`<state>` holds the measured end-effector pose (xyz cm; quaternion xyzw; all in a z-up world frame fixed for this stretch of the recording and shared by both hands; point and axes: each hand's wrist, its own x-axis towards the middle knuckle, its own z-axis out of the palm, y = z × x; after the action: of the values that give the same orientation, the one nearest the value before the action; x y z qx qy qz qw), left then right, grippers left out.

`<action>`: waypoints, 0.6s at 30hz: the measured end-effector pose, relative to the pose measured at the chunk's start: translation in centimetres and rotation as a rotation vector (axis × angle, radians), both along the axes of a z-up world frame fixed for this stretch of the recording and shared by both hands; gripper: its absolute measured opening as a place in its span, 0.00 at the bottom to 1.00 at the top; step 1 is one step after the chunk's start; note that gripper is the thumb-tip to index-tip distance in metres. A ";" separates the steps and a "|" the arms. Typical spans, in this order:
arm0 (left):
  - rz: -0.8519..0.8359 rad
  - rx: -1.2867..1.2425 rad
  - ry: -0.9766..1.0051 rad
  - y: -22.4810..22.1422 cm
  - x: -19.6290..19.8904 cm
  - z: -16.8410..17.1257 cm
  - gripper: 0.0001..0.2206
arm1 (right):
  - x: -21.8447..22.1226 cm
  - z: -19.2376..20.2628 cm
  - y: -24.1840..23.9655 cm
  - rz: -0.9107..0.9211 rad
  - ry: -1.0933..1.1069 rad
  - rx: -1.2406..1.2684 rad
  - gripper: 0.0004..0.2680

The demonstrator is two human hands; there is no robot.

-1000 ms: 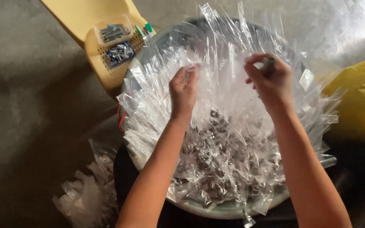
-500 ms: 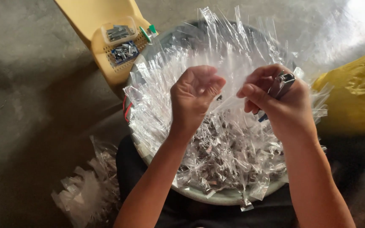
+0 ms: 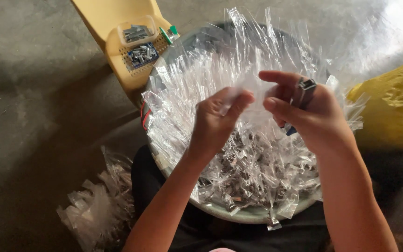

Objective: Stapling small plastic bags filled with metal parts to seal them for packaging.

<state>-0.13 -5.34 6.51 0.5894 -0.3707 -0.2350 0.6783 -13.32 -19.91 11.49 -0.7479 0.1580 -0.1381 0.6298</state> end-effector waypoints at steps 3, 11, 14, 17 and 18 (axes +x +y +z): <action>-0.151 0.074 0.024 0.5 -0.1 1.0 0.21 | 0.7 -0.4 -0.1 -0.080 -0.011 -0.040 0.06; -0.304 0.168 0.006 0.3 0.9 -0.5 0.33 | -0.1 -0.8 -0.7 0.144 -0.109 0.016 0.11; -0.436 0.270 -0.049 0.2 -0.7 0.6 0.33 | -0.6 -1.8 -1.4 0.157 -0.090 0.053 0.11; -0.451 0.297 -0.231 -0.3 -3.7 -3.8 0.24 | -2.4 -1.7 -2.0 -0.017 -0.061 0.013 0.03; -0.410 0.300 -0.426 -0.5 -5.0 -6.2 0.18 | -3.0 -1.3 -2.1 -0.135 -0.028 -0.051 0.01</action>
<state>-5.09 -5.80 0.28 0.6317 -0.5765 -0.2900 0.4295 -16.32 -22.03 10.24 -0.7494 0.1956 -0.1949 0.6018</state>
